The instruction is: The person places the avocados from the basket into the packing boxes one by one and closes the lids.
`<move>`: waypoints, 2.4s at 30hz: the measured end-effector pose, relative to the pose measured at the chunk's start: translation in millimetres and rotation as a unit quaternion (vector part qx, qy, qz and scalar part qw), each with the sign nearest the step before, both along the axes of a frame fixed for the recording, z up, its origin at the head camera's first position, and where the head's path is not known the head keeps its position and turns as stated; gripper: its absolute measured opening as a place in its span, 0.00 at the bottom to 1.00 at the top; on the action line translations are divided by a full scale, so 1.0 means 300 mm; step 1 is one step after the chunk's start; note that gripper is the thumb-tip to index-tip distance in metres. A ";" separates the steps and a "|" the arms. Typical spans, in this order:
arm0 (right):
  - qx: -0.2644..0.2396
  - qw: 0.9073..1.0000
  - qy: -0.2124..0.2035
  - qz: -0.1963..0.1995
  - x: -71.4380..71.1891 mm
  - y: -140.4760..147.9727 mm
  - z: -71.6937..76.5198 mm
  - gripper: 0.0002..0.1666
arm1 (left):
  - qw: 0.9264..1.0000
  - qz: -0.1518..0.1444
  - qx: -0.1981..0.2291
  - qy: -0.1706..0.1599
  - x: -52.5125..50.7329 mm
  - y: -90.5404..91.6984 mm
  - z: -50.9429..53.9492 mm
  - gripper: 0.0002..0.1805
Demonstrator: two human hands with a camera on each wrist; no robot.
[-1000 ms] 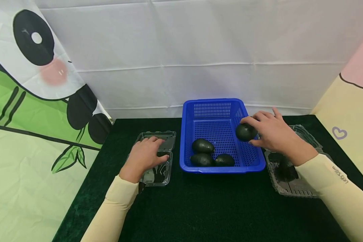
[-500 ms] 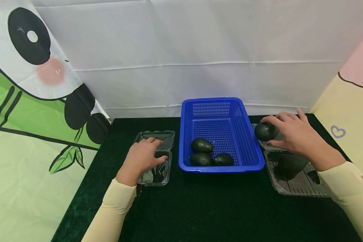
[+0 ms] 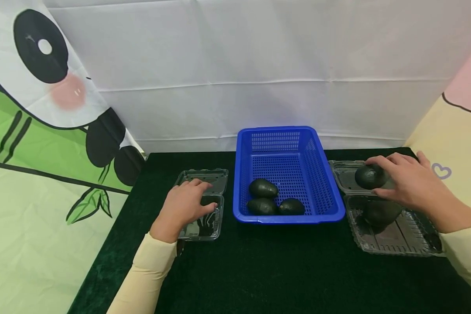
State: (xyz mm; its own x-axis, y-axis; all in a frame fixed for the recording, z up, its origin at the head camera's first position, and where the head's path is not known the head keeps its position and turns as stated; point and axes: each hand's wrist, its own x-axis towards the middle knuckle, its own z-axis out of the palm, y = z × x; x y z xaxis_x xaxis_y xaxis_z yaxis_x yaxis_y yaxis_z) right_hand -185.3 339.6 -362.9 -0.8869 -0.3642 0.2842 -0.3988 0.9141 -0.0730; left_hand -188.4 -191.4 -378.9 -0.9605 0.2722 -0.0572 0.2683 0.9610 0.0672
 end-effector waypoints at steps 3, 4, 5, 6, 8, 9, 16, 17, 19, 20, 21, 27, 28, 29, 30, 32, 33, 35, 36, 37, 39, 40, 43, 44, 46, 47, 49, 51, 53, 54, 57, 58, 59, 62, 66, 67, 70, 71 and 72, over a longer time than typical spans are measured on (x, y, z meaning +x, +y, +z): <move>0.005 1.000 -0.009 -0.019 0.009 0.026 -0.016 0.47 | 1.000 0.000 0.001 0.000 0.004 -0.004 -0.001 0.35; 0.005 1.000 -0.010 -0.024 0.013 0.035 -0.021 0.47 | 1.000 0.000 0.001 0.000 0.005 -0.005 0.000 0.35; 0.009 1.000 -0.011 -0.027 0.017 0.045 -0.026 0.47 | 1.000 0.000 0.000 0.001 0.006 -0.006 0.000 0.35; 0.013 0.999 -0.010 -0.030 0.021 0.054 -0.030 0.48 | 1.000 0.000 0.000 0.002 0.008 -0.007 0.001 0.34; 0.020 0.999 -0.011 -0.037 0.032 0.072 -0.038 0.49 | 1.000 0.001 0.002 0.002 0.010 -0.009 0.004 0.34; 0.024 0.999 -0.010 -0.041 0.037 0.080 -0.042 0.49 | 1.000 0.001 0.003 0.003 0.012 -0.010 0.005 0.34; 0.033 0.998 -0.015 -0.059 0.079 0.139 -0.072 0.50 | 1.000 0.004 0.006 0.001 0.016 -0.018 0.006 0.34; 0.031 0.998 -0.015 -0.060 0.085 0.146 -0.078 0.50 | 1.000 0.005 0.006 0.001 0.016 -0.019 0.005 0.34; 0.025 0.997 -0.017 -0.065 0.095 0.156 -0.090 0.49 | 1.000 0.006 0.007 0.001 0.016 -0.020 0.003 0.34; 0.024 0.997 -0.015 -0.068 0.099 0.161 -0.096 0.49 | 1.000 0.006 0.008 0.001 0.016 -0.021 0.002 0.34; 0.022 0.997 -0.015 -0.071 0.104 0.165 -0.103 0.49 | 1.000 0.006 0.009 0.002 0.015 -0.022 0.001 0.34; 0.027 0.995 -0.025 -0.096 0.133 0.190 -0.139 0.51 | 1.000 0.007 0.008 0.000 0.015 -0.031 -0.004 0.34; 0.030 0.994 -0.027 -0.099 0.136 0.195 -0.142 0.51 | 1.000 0.007 0.007 0.001 0.015 -0.032 -0.004 0.34; 0.034 0.994 -0.032 -0.103 0.140 0.199 -0.145 0.51 | 1.000 0.008 0.007 0.001 0.015 -0.032 -0.004 0.34; 0.038 0.993 -0.036 -0.105 0.144 0.203 -0.147 0.51 | 1.000 0.008 0.008 0.001 0.016 -0.032 -0.004 0.34; 0.041 0.992 -0.045 -0.107 0.150 0.211 -0.151 0.51 | 1.000 0.009 0.009 -0.001 0.017 -0.033 -0.005 0.34; 0.042 0.992 -0.051 -0.109 0.153 0.213 -0.153 0.51 | 1.000 0.009 0.010 -0.002 0.017 -0.033 -0.005 0.34; 0.042 0.991 -0.061 -0.111 0.160 0.219 -0.158 0.50 | 1.000 0.009 0.011 -0.003 0.019 -0.033 -0.008 0.34; 0.042 0.991 -0.064 -0.111 0.163 0.221 -0.160 0.50 | 1.000 0.009 0.012 -0.003 0.019 -0.033 -0.009 0.34; 0.042 0.991 -0.067 -0.111 0.166 0.224 -0.163 0.50 | 1.000 0.009 0.012 -0.002 0.020 -0.033 -0.010 0.34; 0.044 0.990 -0.070 -0.110 0.172 0.229 -0.168 0.50 | 1.000 0.008 0.013 0.001 0.020 -0.034 -0.012 0.34; 0.044 0.990 -0.072 -0.110 0.175 0.231 -0.171 0.51 | 1.000 0.008 0.014 0.002 0.020 -0.034 -0.013 0.34; 0.046 0.990 -0.074 -0.109 0.185 0.235 -0.179 0.52 | 1.000 0.007 0.015 0.003 0.021 -0.034 -0.013 0.34; 0.047 0.990 -0.075 -0.109 0.187 0.236 -0.180 0.52 | 1.000 0.007 0.016 0.002 0.021 -0.034 -0.013 0.34; 0.050 0.990 -0.079 -0.110 0.192 0.235 -0.182 0.52 | 1.000 0.007 0.016 0.001 0.021 -0.034 -0.012 0.34; 0.051 0.989 -0.081 -0.110 0.195 0.235 -0.183 0.52 | 1.000 0.007 0.016 0.000 0.021 -0.034 -0.012 0.34; 0.055 0.988 -0.087 -0.112 0.198 0.239 -0.186 0.51 | 1.000 0.006 0.016 -0.001 0.021 -0.033 -0.011 0.34; 0.057 0.987 -0.095 -0.112 0.203 0.244 -0.191 0.51 | 1.000 0.005 0.015 -0.001 0.021 -0.034 -0.010 0.34; 0.058 0.987 -0.100 -0.112 0.206 0.250 -0.200 0.52 | 1.000 0.005 0.014 -0.001 0.022 -0.034 -0.009 0.34; 0.059 0.987 -0.102 -0.112 0.208 0.252 -0.205 0.52 | 1.000 0.004 0.013 -0.001 0.022 -0.034 -0.009 0.34; 0.063 0.987 -0.103 -0.109 0.211 0.255 -0.217 0.52 | 1.000 0.004 0.012 -0.002 0.022 -0.034 -0.008 0.34; 0.063 0.987 -0.104 -0.108 0.211 0.255 -0.222 0.52 | 1.000 0.004 0.011 -0.002 0.022 -0.034 -0.008 0.34; 0.063 0.987 -0.104 -0.108 0.212 0.255 -0.226 0.53 | 1.000 0.004 0.011 -0.002 0.022 -0.034 -0.008 0.34; 0.062 0.986 -0.112 -0.107 0.214 0.255 -0.233 0.53 | 1.000 0.004 0.010 -0.002 0.022 -0.033 -0.008 0.34; 0.059 0.984 -0.124 -0.112 0.216 0.253 -0.243 0.53 | 1.000 0.006 0.010 -0.003 0.022 -0.032 -0.008 0.34; 0.059 0.984 -0.126 -0.114 0.217 0.253 -0.246 0.53 | 1.000 0.006 0.010 -0.004 0.022 -0.032 -0.008 0.34; 0.058 0.982 -0.135 -0.119 0.218 0.256 -0.252 0.52 | 1.000 0.006 0.009 -0.004 0.022 -0.031 -0.008 0.35; 0.058 0.982 -0.136 -0.119 0.218 0.258 -0.254 0.52 | 1.000 0.006 0.010 -0.003 0.022 -0.031 -0.008 0.35; 0.057 0.981 -0.139 -0.119 0.219 0.259 -0.257 0.52 | 1.000 0.005 0.010 -0.003 0.022 -0.031 -0.008 0.35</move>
State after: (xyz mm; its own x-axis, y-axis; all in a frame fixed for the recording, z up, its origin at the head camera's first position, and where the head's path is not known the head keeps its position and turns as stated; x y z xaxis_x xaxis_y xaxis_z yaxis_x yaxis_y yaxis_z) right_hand -119.7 417.3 -439.9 -0.9882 -0.1527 -0.0107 -0.1522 0.9875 -0.0400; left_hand -182.0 -200.7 -381.3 -0.9630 0.2633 -0.0570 0.2579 0.9622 0.0876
